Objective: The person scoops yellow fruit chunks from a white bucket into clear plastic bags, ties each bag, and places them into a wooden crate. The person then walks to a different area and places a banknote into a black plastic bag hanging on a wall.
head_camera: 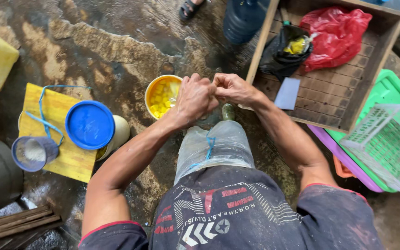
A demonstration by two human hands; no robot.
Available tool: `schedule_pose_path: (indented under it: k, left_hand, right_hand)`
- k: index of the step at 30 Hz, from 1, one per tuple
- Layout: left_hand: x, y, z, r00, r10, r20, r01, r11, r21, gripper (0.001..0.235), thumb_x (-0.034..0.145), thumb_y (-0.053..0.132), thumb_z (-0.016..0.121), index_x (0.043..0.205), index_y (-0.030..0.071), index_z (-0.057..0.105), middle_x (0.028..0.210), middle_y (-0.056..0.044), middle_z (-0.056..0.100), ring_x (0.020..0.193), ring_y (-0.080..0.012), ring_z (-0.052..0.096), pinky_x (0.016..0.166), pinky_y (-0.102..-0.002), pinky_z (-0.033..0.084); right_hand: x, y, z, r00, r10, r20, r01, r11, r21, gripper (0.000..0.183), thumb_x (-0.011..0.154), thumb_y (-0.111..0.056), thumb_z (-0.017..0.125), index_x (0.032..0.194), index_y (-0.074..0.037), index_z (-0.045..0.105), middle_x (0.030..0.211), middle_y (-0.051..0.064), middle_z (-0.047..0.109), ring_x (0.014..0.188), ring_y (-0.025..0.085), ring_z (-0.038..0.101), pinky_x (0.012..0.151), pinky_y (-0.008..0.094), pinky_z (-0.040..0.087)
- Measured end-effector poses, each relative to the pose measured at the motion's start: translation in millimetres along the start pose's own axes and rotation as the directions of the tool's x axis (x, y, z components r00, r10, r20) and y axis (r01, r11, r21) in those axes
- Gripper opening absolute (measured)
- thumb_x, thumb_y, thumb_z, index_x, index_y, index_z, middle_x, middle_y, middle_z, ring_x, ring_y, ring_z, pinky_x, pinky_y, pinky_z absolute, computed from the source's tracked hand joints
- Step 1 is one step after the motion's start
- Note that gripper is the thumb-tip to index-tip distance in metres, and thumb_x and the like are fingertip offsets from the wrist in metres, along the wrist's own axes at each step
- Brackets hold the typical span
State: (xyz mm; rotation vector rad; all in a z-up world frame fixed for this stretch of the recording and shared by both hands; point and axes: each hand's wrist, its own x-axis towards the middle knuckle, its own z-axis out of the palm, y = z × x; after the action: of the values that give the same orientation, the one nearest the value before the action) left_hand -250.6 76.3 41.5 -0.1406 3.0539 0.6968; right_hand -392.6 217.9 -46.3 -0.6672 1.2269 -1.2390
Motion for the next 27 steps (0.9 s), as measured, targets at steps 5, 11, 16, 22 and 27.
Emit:
schedule_pose_path:
  k: [5,11,16,22,27]
  left_hand:
    - [100,-37,128,0.968,-0.252,-0.014,0.222,0.877,-0.425,0.033,0.079,0.032,0.08,0.066,0.004,0.068,0.066,-0.016,0.067,0.061,-0.0294,0.065,0.056,-0.044,0.05]
    - [182,2,254,0.779,-0.239,0.579,0.613,0.101,-0.783,0.019,0.084,0.023,0.072,0.075,0.006,0.071,0.063,-0.001,0.062,0.053,-0.0113,0.054,0.048,-0.031,0.042]
    - [220,58,263,0.808,-0.072,0.585,0.588,0.161,-0.793,0.016,0.087,0.023,0.069,0.082,0.008,0.068,0.07,0.005,0.061,0.065,-0.0056,0.055,0.058,-0.025,0.048]
    - [294,97,228,0.961,0.094,0.26,0.147,0.624,-0.768,0.015,0.084,0.019,0.073,0.084,0.004,0.071,0.073,-0.005,0.066,0.071,-0.0174,0.062,0.063,-0.037,0.051]
    - [334,130,214,0.999,0.048,0.016,-0.033,0.854,-0.519,0.011,0.078,0.01,0.068,0.087,0.008,0.075,0.087,-0.017,0.069,0.082,-0.0357,0.07,0.071,-0.048,0.054]
  right_hand:
    - [-22,37,-43,0.691,-0.56,-0.457,0.23,0.77,-0.596,0.009,0.09,0.001,0.067,0.092,-0.002,0.058,0.086,0.009,0.058,0.077,0.018,0.057,0.069,0.031,0.048]
    - [-94,33,-101,0.555,-0.784,-0.277,0.104,0.396,-0.912,0.022,0.078,0.005,0.073,0.091,-0.004,0.056,0.084,0.013,0.054,0.078,0.036,0.057,0.073,0.046,0.047]
    - [-140,32,-142,0.532,-0.689,-0.491,0.047,0.604,-0.796,0.027,0.086,0.009,0.069,0.107,-0.002,0.055,0.095,0.014,0.06,0.089,0.029,0.065,0.078,0.042,0.054]
    - [-153,41,-221,0.517,-0.528,-0.673,0.215,0.842,-0.495,0.027,0.095,0.012,0.066,0.114,-0.005,0.056,0.115,0.006,0.058,0.097,0.01,0.064,0.083,0.026,0.058]
    - [-139,60,-290,0.531,-0.414,-0.74,0.235,0.91,-0.34,0.022,0.099,0.011,0.067,0.113,-0.002,0.058,0.104,-0.001,0.061,0.093,0.005,0.059,0.082,0.022,0.051]
